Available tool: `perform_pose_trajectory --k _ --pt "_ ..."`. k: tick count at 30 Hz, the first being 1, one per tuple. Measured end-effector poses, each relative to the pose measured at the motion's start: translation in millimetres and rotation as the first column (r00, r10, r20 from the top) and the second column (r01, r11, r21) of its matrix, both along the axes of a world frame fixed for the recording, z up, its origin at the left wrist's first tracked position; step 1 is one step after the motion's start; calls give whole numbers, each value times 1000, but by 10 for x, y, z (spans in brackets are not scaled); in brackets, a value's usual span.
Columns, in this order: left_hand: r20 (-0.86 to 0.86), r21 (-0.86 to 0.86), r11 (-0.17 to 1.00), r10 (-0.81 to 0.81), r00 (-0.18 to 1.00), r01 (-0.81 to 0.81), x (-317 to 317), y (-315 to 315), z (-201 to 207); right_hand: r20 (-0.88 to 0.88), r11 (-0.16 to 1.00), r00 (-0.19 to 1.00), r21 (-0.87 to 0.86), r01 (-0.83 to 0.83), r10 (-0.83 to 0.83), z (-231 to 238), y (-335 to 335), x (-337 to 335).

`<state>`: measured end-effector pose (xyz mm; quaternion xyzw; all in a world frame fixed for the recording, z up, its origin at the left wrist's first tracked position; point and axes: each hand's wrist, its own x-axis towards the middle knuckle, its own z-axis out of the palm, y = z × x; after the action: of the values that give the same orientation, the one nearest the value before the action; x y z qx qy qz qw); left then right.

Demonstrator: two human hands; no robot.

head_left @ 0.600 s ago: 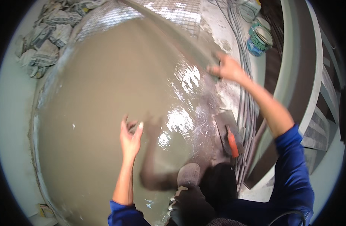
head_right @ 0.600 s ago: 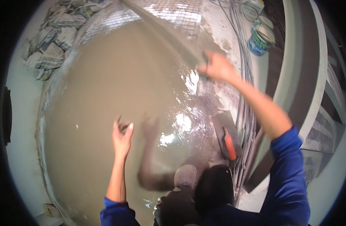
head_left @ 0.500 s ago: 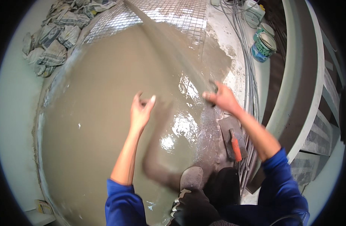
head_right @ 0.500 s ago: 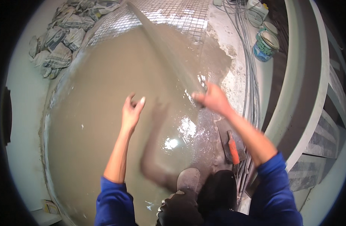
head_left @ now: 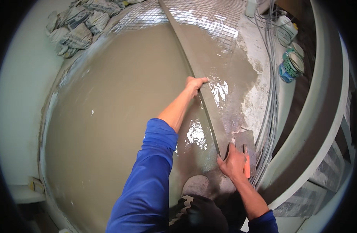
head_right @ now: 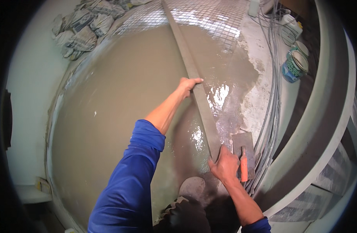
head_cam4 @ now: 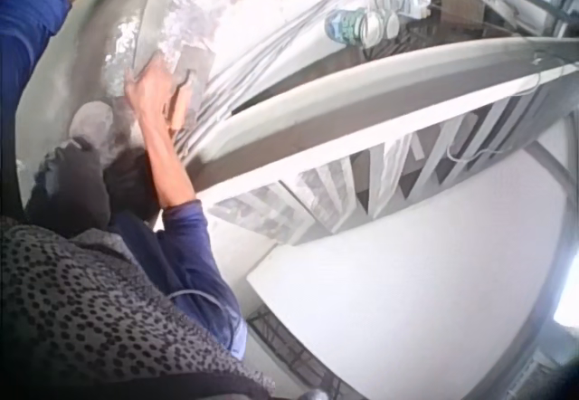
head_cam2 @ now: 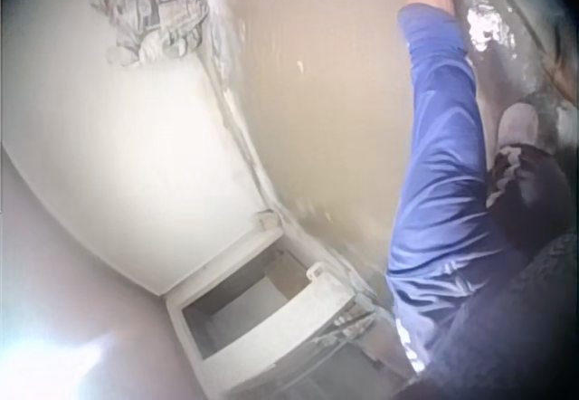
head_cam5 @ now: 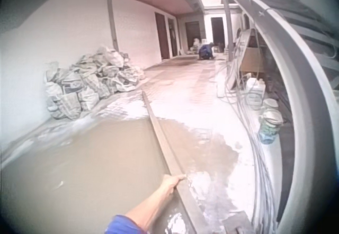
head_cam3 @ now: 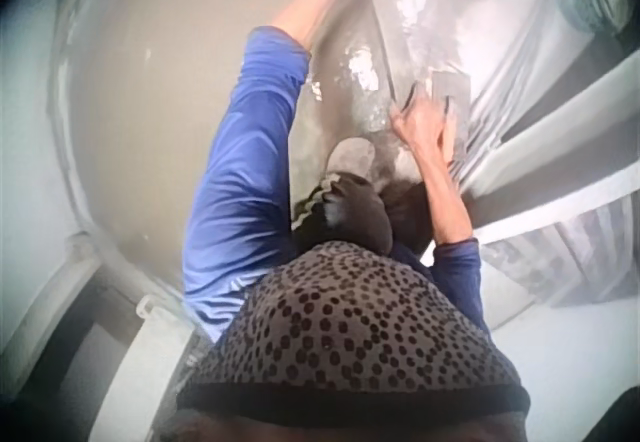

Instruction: The person levels wet concrete on a floor using a long straightedge, then smooths the surface with a hand trowel. The person moves around the area to reach different sections, repeatedly dragging the straightedge and troweling the concrete.

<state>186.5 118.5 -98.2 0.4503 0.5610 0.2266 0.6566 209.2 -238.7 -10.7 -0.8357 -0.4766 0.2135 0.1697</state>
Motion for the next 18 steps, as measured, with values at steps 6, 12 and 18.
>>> perform_pose_trajectory --k 6,12,18 --pt "0 133 991 18 1000 -18 -79 -587 -224 175 985 978 106 -137 117 -413 -620 160" --pt "-145 245 959 180 973 -141 -525 -1390 69 254 969 942 55 -242 221 -497 -1303 288" --pt "-145 229 934 312 939 -275 -1573 -2120 307 155 925 913 -6 -380 377 -453 -1658 -105"
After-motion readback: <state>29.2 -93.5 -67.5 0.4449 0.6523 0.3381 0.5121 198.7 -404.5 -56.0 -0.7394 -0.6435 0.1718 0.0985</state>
